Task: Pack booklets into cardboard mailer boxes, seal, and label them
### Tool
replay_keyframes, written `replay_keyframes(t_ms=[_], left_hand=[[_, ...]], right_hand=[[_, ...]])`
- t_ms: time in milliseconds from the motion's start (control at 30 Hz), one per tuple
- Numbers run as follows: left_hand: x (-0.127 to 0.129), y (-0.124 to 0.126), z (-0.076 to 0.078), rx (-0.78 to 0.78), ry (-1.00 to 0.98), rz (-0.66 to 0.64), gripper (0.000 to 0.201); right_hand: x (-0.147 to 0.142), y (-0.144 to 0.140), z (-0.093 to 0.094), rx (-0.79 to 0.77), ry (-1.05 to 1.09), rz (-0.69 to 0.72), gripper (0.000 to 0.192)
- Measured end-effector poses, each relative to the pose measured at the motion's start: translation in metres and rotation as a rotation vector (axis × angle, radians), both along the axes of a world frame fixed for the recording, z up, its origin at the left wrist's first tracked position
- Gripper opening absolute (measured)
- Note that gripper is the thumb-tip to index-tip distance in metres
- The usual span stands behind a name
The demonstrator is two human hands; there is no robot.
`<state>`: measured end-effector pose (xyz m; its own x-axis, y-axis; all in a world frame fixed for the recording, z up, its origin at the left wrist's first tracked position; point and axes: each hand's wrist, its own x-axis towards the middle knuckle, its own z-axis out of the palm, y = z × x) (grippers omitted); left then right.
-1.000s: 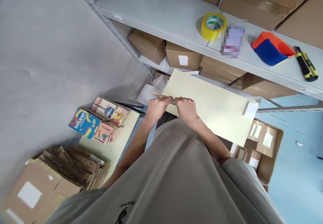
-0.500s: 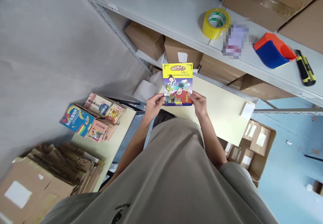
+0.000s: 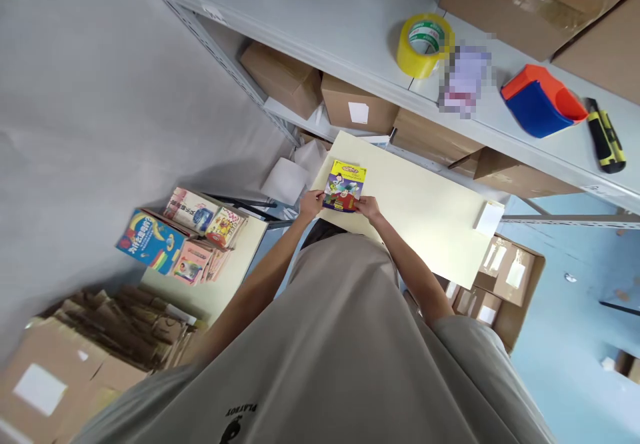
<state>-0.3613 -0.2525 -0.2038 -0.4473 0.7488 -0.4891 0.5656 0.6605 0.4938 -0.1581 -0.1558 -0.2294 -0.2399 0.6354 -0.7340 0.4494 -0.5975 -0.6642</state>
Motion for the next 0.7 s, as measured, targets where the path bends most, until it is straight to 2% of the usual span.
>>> replay_keyframes(t_ms=[167,300,433,567,700], left_hand=[[-0.017,0.045,0.006,-0.018,0.038,0.032,0.031],[-0.014,0.055,0.012,0.025,0.041,0.048,0.022],[-0.003,0.029,0.009,0.099,0.006,0.087,0.022],[0.007,-0.017,-0.004,0.121,-0.043,0.170,0.020],[0.012,-0.064,-0.018,0.147,-0.111,0.317,0.021]], right_hand=[[-0.033,0.047,0.004,0.048,-0.010,-0.096,0.027],[-0.041,0.066,0.010,0.045,0.003,-0.143,0.033],[-0.025,0.047,0.012,0.032,0.050,-0.121,0.027],[-0.002,0.012,0.009,-0.043,0.127,-0.021,0.012],[0.010,-0.015,0.003,-0.120,0.173,0.080,0.012]])
